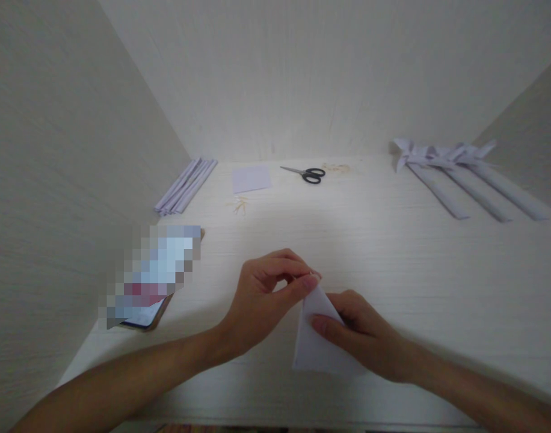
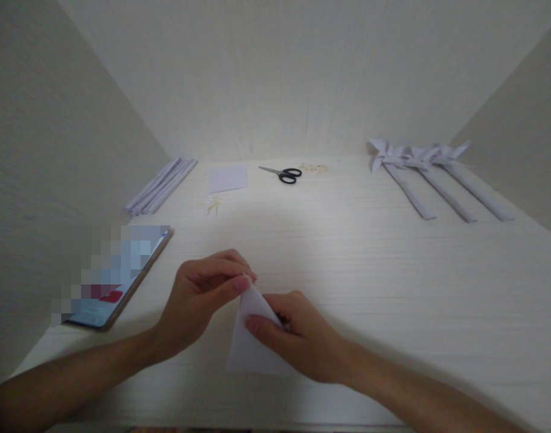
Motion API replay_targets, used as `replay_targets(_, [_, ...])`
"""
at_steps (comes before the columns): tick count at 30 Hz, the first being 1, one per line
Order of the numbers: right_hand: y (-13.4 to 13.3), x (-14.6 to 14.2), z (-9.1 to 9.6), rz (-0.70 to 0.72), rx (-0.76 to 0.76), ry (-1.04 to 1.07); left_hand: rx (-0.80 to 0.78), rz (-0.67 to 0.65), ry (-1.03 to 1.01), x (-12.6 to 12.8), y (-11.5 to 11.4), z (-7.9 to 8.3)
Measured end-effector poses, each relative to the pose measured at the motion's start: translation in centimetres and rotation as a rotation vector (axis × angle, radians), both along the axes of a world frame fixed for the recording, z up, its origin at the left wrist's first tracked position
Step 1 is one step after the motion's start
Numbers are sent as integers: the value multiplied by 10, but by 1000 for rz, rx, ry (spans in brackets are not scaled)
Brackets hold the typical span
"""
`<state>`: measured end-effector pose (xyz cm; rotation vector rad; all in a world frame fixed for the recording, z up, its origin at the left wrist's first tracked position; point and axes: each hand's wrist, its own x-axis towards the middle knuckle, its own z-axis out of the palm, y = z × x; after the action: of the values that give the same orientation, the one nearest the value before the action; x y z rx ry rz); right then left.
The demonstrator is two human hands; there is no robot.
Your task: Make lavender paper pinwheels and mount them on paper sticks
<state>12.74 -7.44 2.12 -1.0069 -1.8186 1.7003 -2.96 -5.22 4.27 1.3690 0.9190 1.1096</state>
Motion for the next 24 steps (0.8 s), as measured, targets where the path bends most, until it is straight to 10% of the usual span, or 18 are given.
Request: replay_targets(24, [-1,-4,-2,-19,-115,51,-119,60,15,6,-1,0])
